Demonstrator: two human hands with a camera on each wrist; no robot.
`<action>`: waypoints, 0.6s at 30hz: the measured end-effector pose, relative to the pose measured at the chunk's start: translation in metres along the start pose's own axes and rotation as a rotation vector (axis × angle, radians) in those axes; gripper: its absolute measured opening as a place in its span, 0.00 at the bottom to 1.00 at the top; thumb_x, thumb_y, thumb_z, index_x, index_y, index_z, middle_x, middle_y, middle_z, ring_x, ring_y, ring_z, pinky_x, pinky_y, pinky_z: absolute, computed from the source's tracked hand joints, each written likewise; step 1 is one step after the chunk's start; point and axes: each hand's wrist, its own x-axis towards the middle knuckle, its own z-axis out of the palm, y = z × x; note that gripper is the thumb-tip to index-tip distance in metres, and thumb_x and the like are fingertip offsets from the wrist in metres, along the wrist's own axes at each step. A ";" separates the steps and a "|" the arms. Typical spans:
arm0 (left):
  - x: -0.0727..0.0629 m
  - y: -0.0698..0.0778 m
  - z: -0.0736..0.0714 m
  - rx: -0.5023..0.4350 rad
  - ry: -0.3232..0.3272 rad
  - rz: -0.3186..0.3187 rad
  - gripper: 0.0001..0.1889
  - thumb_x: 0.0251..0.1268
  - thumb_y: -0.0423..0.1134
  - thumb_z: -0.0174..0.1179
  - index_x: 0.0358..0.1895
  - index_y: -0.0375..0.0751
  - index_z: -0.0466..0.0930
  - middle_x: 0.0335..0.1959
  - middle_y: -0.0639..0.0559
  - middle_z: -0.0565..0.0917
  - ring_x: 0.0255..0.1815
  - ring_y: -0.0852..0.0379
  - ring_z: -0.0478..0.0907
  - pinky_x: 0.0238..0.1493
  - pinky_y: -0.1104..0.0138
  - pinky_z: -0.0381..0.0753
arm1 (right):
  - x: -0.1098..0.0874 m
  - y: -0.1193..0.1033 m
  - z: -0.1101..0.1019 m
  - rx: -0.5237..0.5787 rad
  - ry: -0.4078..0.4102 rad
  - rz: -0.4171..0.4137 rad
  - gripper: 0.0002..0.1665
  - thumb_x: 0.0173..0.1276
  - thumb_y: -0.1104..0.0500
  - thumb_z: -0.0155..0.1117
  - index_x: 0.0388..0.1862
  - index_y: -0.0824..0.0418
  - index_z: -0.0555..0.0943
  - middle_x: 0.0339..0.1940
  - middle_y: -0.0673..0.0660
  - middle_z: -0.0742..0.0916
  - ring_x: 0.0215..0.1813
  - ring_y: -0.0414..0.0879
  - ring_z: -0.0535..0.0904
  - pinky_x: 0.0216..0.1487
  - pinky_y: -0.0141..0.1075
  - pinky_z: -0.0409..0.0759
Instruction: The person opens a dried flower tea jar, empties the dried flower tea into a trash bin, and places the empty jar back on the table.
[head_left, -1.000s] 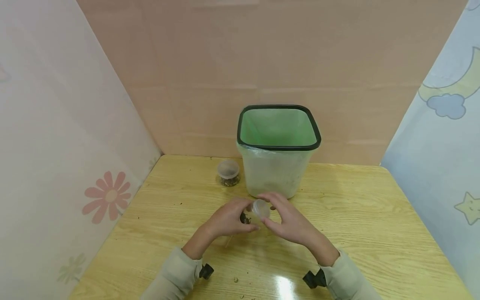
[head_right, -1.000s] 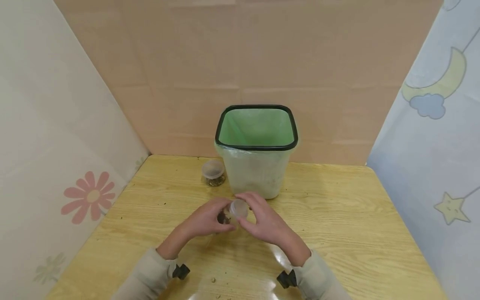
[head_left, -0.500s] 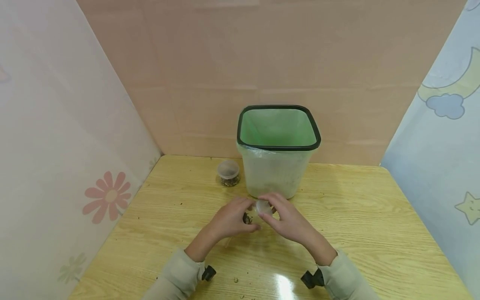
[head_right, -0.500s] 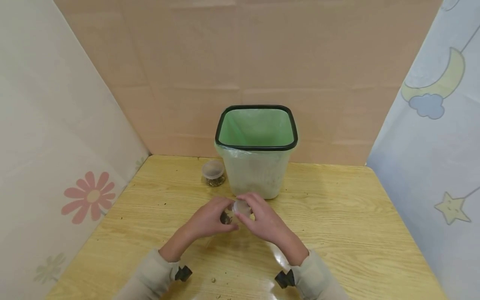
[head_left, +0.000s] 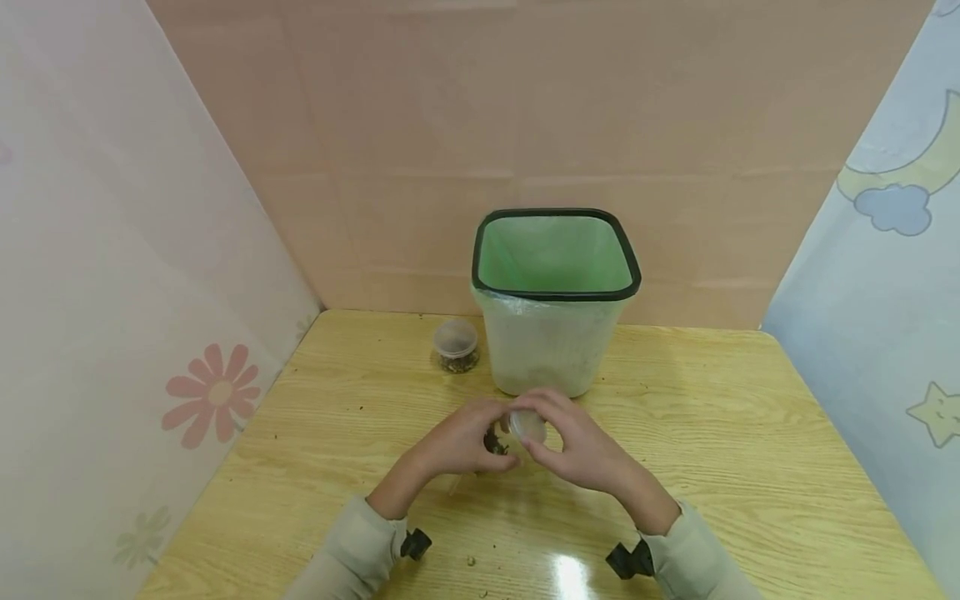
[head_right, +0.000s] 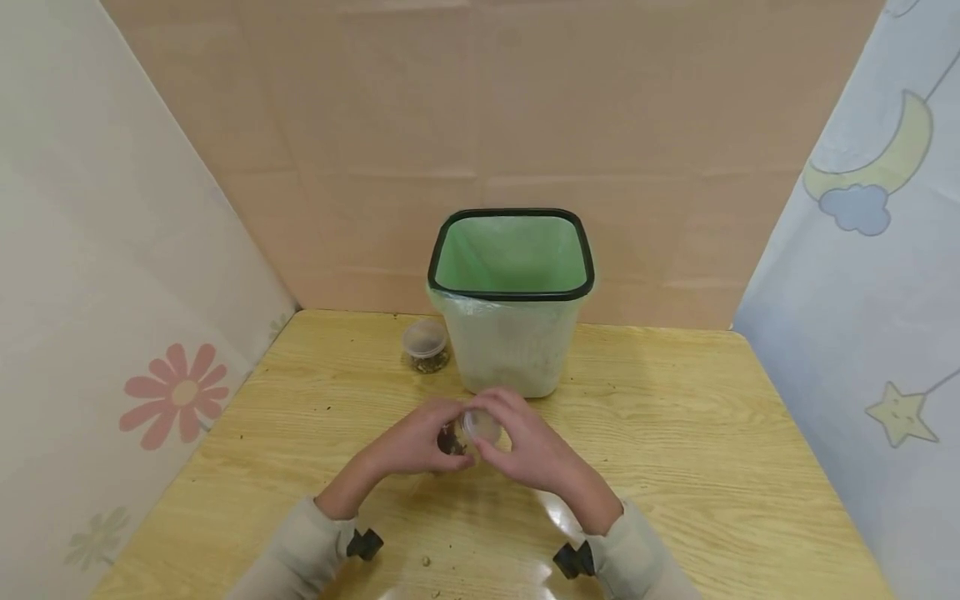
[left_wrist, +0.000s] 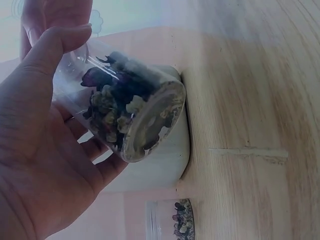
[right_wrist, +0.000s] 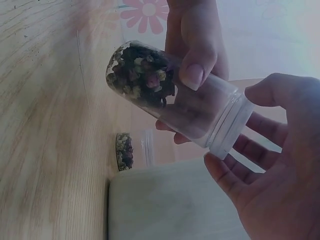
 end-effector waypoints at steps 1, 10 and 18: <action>0.000 -0.001 0.000 -0.008 -0.003 0.005 0.23 0.60 0.51 0.72 0.55 0.49 0.78 0.42 0.54 0.83 0.40 0.60 0.75 0.42 0.69 0.75 | 0.000 0.000 0.000 -0.003 -0.004 -0.005 0.25 0.70 0.59 0.67 0.65 0.52 0.77 0.63 0.47 0.78 0.64 0.44 0.75 0.60 0.46 0.79; -0.001 0.001 0.002 0.030 0.055 -0.035 0.24 0.59 0.51 0.72 0.56 0.48 0.79 0.45 0.58 0.82 0.46 0.61 0.76 0.48 0.67 0.78 | 0.003 -0.002 -0.001 -0.008 0.003 0.082 0.34 0.71 0.54 0.67 0.74 0.52 0.70 0.68 0.53 0.77 0.65 0.50 0.76 0.57 0.51 0.81; -0.004 0.003 0.004 0.126 0.102 -0.095 0.25 0.57 0.55 0.73 0.54 0.49 0.80 0.45 0.58 0.82 0.48 0.60 0.76 0.50 0.64 0.80 | 0.004 -0.006 -0.001 0.015 -0.014 0.194 0.29 0.76 0.46 0.62 0.71 0.56 0.74 0.62 0.55 0.80 0.51 0.46 0.80 0.47 0.42 0.84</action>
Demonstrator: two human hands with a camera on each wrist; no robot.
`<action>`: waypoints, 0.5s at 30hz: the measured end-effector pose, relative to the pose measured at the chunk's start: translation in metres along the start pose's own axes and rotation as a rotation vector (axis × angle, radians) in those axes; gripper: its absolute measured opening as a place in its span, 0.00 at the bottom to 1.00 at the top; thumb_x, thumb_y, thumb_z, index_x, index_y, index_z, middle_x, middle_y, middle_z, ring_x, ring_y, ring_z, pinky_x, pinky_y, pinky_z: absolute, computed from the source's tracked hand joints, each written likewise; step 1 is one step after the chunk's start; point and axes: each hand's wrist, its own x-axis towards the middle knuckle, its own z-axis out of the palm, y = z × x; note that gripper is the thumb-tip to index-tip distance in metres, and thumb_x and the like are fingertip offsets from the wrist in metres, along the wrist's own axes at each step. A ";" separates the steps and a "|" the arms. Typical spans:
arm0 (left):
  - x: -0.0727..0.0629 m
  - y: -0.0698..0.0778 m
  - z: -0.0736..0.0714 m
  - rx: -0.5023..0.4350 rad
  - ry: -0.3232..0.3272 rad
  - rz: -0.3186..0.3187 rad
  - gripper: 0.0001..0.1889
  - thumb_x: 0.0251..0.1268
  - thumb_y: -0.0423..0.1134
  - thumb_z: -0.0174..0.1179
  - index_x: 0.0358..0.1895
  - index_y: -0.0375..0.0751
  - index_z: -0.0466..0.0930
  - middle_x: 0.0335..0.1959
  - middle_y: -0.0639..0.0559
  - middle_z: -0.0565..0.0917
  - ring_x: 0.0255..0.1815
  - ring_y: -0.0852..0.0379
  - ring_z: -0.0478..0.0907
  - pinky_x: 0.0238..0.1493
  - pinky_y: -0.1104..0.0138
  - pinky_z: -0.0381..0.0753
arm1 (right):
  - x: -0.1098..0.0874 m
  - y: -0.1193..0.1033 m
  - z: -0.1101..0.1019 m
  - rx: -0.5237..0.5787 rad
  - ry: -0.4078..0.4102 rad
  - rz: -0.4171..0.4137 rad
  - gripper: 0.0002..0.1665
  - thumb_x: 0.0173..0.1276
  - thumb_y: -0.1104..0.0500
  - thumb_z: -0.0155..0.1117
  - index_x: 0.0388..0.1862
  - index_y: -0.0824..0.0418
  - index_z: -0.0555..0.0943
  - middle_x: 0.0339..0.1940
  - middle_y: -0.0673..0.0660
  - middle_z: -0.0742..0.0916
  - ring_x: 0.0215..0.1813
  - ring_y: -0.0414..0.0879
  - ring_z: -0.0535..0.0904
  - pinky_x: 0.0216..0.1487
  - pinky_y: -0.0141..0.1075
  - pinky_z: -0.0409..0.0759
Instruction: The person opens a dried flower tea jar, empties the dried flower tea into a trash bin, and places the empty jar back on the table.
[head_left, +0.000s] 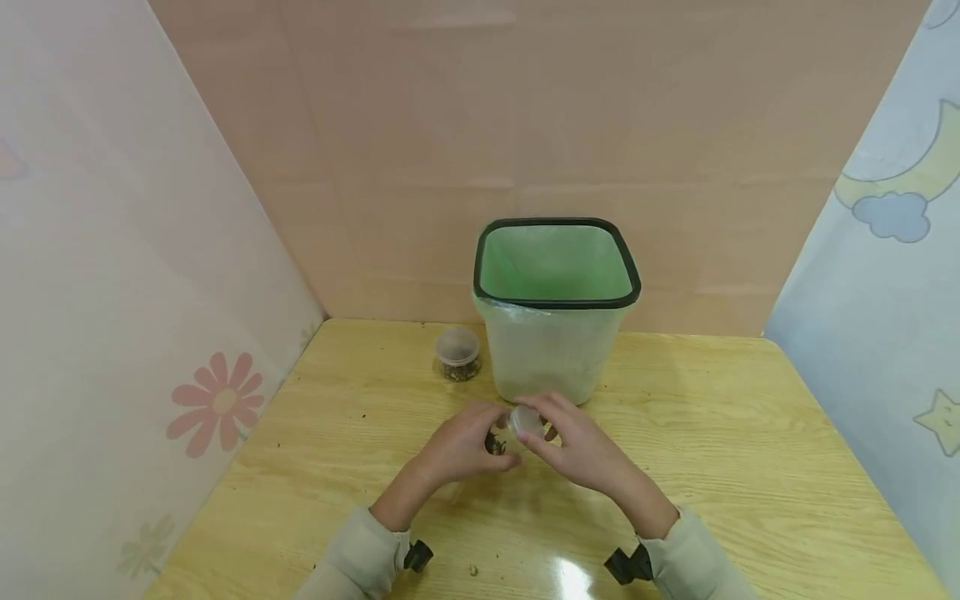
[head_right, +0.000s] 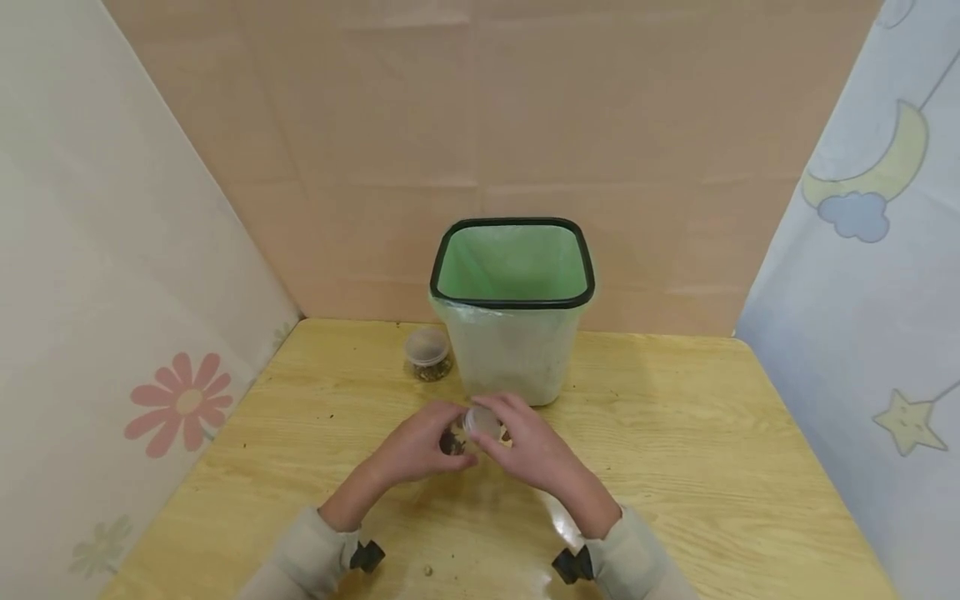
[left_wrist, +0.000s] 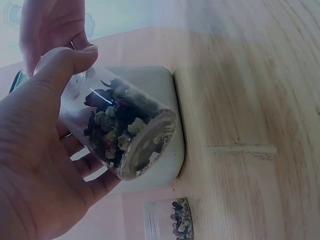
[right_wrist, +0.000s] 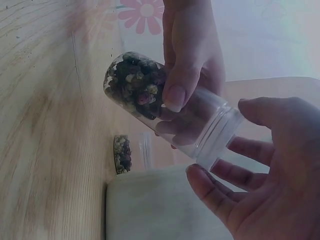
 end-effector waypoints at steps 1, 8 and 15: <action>0.000 0.000 0.000 0.005 0.000 -0.001 0.24 0.57 0.55 0.73 0.54 0.49 0.80 0.45 0.58 0.81 0.48 0.60 0.76 0.49 0.64 0.80 | 0.000 0.000 0.000 0.006 -0.008 -0.003 0.29 0.76 0.46 0.62 0.70 0.56 0.74 0.61 0.55 0.80 0.51 0.46 0.80 0.47 0.42 0.85; 0.003 -0.003 0.001 -0.011 -0.011 0.066 0.21 0.57 0.55 0.73 0.47 0.48 0.79 0.39 0.60 0.80 0.38 0.63 0.74 0.40 0.69 0.76 | -0.001 0.002 0.001 -0.025 0.014 -0.109 0.24 0.72 0.56 0.66 0.66 0.55 0.78 0.59 0.51 0.80 0.53 0.45 0.80 0.50 0.43 0.84; 0.002 -0.004 -0.002 -0.094 -0.076 0.053 0.21 0.59 0.55 0.71 0.50 0.50 0.79 0.40 0.57 0.81 0.37 0.62 0.73 0.37 0.71 0.74 | -0.002 0.004 -0.001 -0.016 -0.004 -0.177 0.27 0.67 0.62 0.68 0.65 0.53 0.78 0.63 0.49 0.78 0.60 0.48 0.79 0.56 0.46 0.82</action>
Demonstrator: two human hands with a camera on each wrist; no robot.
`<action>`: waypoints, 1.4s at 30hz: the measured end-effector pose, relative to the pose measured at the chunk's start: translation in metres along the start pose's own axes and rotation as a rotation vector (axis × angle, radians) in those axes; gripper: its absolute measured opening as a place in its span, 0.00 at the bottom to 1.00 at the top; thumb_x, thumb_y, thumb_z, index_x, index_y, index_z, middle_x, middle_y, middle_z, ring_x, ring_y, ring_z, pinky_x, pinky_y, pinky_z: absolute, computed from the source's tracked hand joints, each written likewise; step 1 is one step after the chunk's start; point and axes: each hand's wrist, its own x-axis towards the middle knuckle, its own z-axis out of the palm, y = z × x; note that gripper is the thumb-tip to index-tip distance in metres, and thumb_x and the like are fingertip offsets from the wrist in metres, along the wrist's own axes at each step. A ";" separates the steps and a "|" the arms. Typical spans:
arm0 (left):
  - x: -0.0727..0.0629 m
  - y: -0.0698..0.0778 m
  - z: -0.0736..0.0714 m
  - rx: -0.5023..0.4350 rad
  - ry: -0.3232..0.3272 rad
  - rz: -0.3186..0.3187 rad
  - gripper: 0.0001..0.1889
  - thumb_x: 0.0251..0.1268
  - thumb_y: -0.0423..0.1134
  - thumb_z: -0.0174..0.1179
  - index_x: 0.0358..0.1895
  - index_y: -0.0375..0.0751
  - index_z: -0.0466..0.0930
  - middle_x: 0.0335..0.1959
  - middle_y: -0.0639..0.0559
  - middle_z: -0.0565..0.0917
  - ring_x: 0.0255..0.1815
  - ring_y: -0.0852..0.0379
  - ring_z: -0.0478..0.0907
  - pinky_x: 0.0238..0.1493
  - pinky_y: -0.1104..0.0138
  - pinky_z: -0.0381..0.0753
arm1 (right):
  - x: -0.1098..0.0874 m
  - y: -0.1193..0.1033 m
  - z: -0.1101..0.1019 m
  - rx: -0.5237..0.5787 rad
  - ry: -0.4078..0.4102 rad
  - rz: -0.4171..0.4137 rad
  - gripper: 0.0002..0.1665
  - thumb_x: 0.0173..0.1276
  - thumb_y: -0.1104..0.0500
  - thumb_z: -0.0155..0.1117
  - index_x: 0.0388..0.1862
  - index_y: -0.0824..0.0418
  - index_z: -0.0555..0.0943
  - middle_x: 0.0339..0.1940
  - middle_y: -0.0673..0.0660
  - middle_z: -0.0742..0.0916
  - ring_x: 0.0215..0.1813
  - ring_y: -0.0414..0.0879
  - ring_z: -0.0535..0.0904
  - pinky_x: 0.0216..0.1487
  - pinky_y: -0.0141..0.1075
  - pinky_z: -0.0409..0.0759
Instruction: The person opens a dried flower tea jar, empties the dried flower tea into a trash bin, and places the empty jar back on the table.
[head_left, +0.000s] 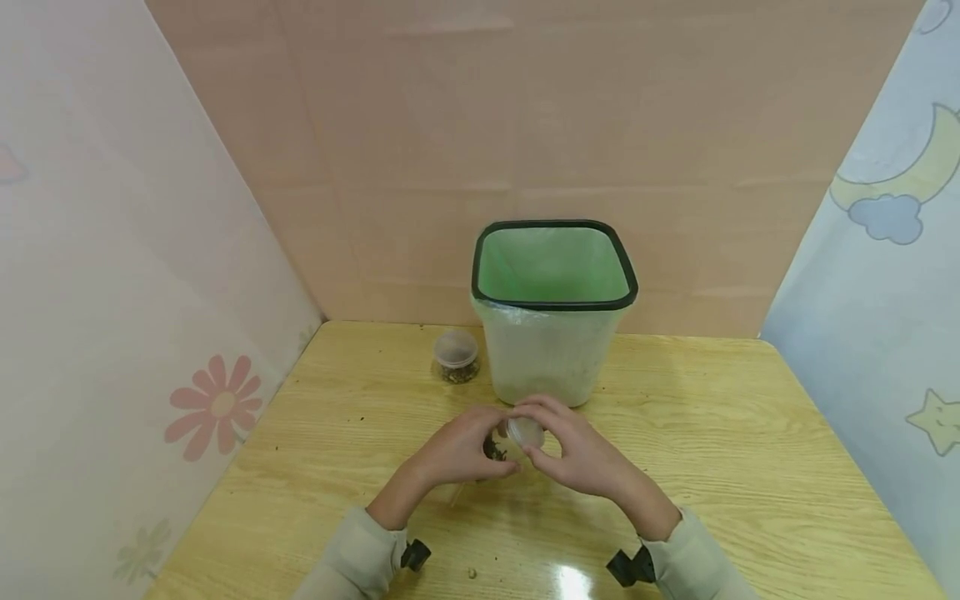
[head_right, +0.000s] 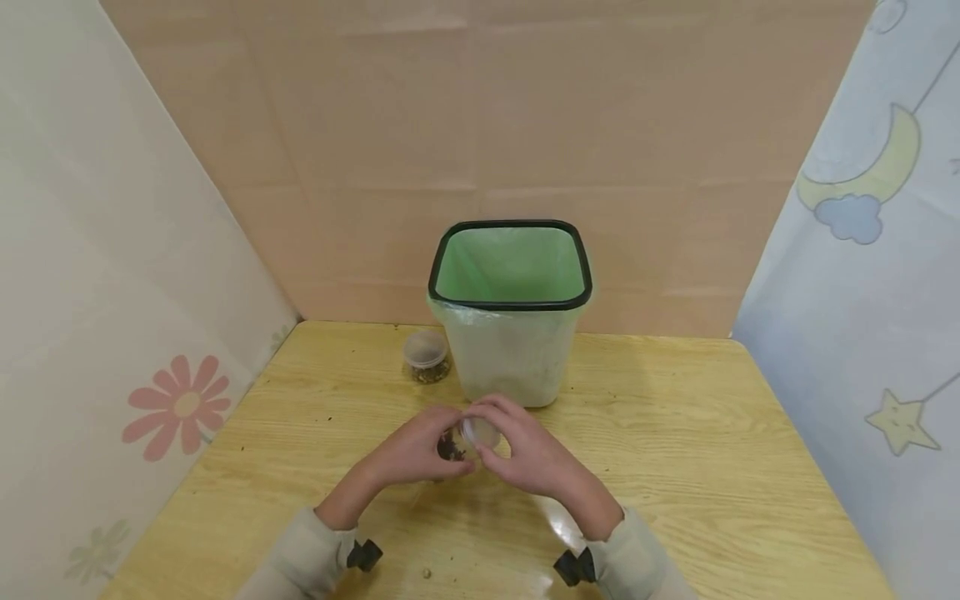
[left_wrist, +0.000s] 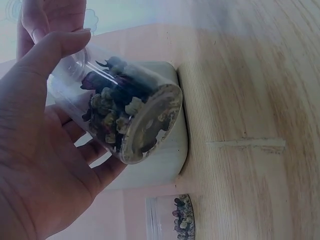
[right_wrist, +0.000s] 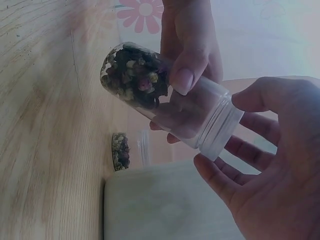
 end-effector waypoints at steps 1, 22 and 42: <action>0.000 0.000 0.000 -0.007 -0.004 -0.002 0.22 0.59 0.56 0.71 0.51 0.51 0.79 0.41 0.57 0.81 0.37 0.62 0.74 0.37 0.70 0.75 | 0.000 0.000 0.000 0.000 -0.004 -0.002 0.27 0.67 0.62 0.68 0.65 0.53 0.78 0.63 0.49 0.78 0.61 0.48 0.78 0.57 0.47 0.81; -0.001 0.006 -0.002 0.038 0.020 -0.034 0.23 0.59 0.56 0.70 0.49 0.45 0.80 0.44 0.52 0.83 0.40 0.63 0.74 0.40 0.69 0.77 | 0.002 -0.003 -0.001 0.043 0.053 0.159 0.29 0.75 0.47 0.63 0.71 0.54 0.74 0.64 0.56 0.80 0.53 0.48 0.80 0.48 0.39 0.84; -0.006 0.002 -0.008 0.013 -0.042 -0.020 0.25 0.59 0.56 0.71 0.57 0.53 0.78 0.45 0.55 0.82 0.45 0.63 0.75 0.45 0.68 0.77 | 0.002 0.000 0.006 0.004 0.030 -0.041 0.22 0.71 0.58 0.68 0.63 0.53 0.80 0.61 0.48 0.81 0.59 0.43 0.79 0.55 0.42 0.82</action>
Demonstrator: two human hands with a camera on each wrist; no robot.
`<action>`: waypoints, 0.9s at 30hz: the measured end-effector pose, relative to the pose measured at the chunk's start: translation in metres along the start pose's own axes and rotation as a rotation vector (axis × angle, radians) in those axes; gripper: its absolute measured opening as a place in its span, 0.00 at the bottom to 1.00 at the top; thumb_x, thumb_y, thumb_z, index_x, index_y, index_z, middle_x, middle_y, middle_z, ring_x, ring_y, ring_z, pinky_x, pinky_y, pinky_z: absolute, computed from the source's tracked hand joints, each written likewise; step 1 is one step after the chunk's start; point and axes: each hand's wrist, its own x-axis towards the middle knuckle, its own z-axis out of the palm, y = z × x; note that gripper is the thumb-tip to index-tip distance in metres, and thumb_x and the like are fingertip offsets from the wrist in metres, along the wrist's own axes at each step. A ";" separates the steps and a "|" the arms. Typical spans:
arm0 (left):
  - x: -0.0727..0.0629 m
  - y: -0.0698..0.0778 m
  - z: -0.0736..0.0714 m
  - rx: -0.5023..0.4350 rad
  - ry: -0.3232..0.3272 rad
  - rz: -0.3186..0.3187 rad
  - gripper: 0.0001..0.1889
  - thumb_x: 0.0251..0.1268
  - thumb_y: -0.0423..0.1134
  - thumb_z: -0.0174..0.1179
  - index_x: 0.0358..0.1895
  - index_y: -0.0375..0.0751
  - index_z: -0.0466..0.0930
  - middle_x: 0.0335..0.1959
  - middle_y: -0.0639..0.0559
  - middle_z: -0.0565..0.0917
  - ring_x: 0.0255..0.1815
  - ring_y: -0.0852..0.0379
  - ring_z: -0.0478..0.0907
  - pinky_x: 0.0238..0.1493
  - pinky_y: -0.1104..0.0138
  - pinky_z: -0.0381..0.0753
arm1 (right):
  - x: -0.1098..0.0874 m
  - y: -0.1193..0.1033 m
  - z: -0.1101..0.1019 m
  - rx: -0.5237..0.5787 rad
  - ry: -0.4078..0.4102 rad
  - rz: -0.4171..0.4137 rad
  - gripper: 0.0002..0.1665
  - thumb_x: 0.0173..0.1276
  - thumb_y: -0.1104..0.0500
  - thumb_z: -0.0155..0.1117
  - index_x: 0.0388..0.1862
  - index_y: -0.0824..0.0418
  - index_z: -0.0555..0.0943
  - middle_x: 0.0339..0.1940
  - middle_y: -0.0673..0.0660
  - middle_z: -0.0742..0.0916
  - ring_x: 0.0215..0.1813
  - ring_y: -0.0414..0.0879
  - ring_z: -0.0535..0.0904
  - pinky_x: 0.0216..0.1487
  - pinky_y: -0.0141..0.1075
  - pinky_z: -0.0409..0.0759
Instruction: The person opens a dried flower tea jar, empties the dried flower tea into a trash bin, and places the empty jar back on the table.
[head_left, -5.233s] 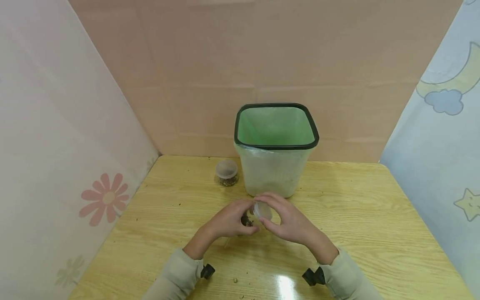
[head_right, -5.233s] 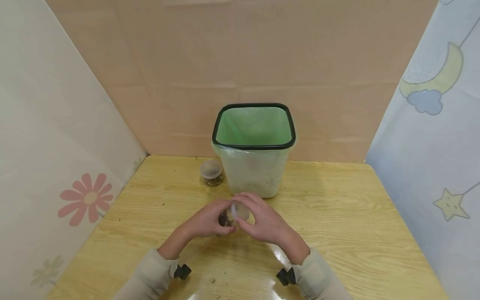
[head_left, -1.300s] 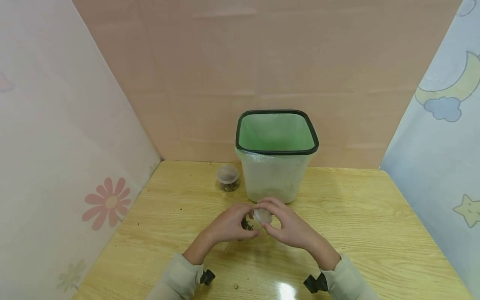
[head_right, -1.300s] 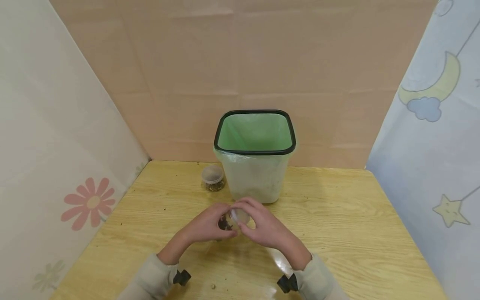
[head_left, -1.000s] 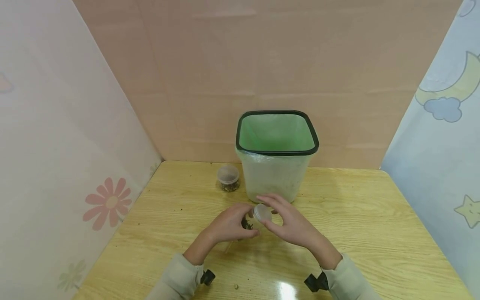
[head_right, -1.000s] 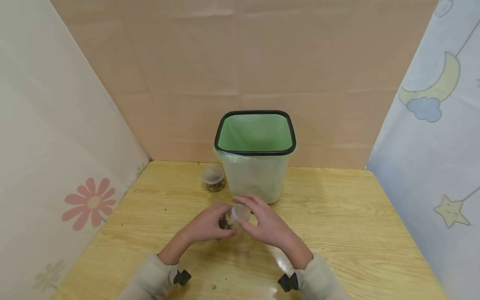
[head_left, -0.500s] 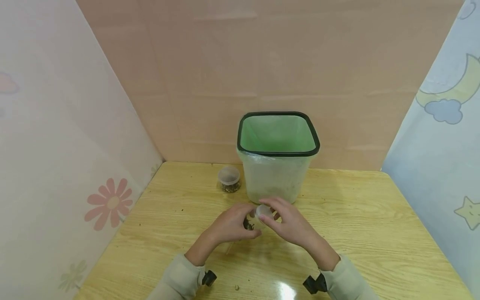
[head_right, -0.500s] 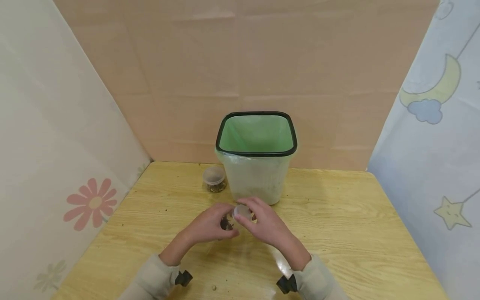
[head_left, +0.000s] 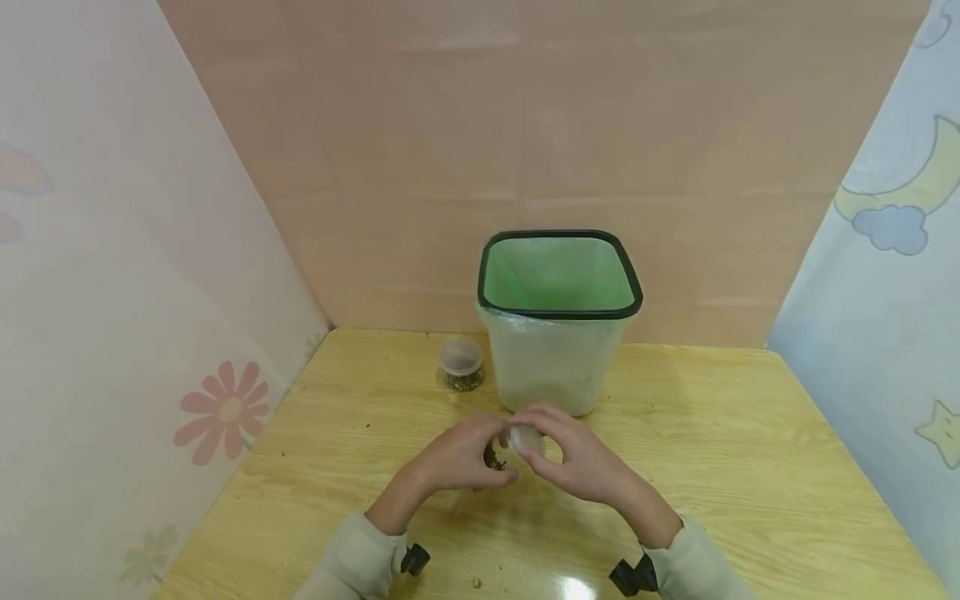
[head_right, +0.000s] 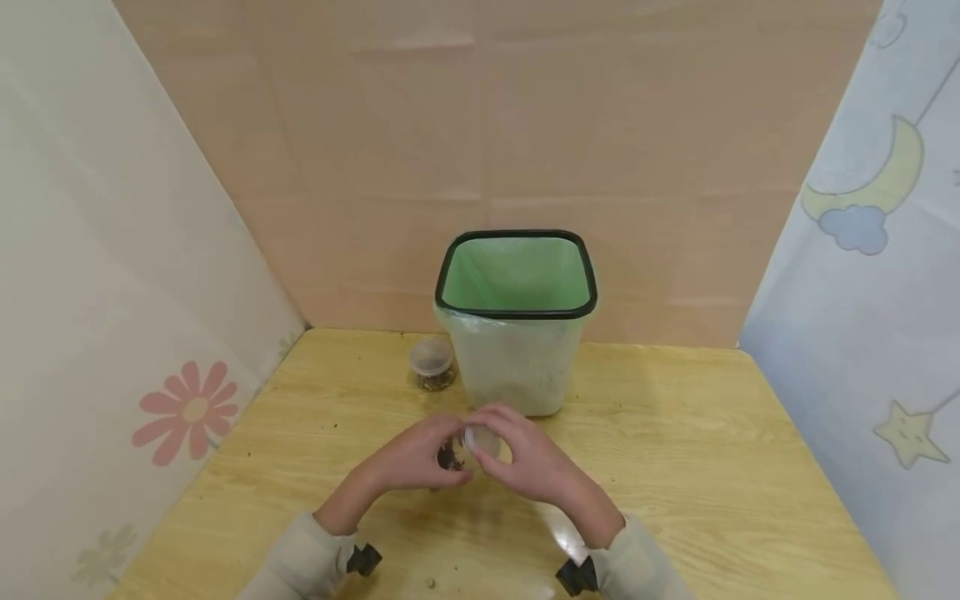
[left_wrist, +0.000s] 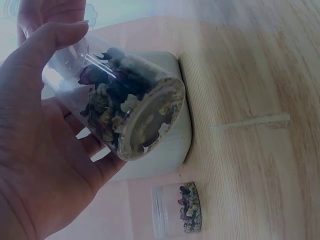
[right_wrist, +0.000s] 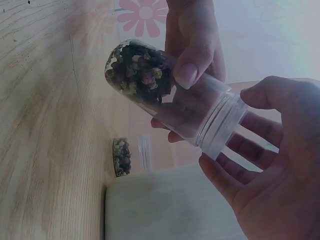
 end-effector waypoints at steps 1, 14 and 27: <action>0.000 0.000 0.000 -0.002 -0.004 -0.005 0.25 0.59 0.56 0.71 0.57 0.53 0.78 0.46 0.55 0.82 0.45 0.63 0.75 0.45 0.68 0.78 | -0.001 0.000 0.000 0.001 -0.004 -0.002 0.23 0.71 0.58 0.68 0.64 0.53 0.79 0.62 0.48 0.81 0.60 0.43 0.79 0.56 0.43 0.82; -0.008 0.000 0.001 0.101 0.056 -0.037 0.23 0.58 0.59 0.69 0.51 0.52 0.79 0.46 0.59 0.80 0.46 0.63 0.75 0.41 0.68 0.79 | 0.001 0.000 0.000 0.006 -0.004 0.060 0.26 0.73 0.49 0.66 0.67 0.56 0.77 0.63 0.51 0.81 0.59 0.46 0.79 0.56 0.47 0.81; -0.006 0.001 0.007 0.092 0.046 -0.039 0.23 0.57 0.58 0.70 0.50 0.50 0.79 0.45 0.60 0.80 0.45 0.64 0.75 0.40 0.70 0.78 | -0.004 0.002 0.000 0.037 -0.027 0.026 0.22 0.75 0.53 0.65 0.64 0.57 0.78 0.59 0.49 0.82 0.54 0.41 0.80 0.51 0.41 0.83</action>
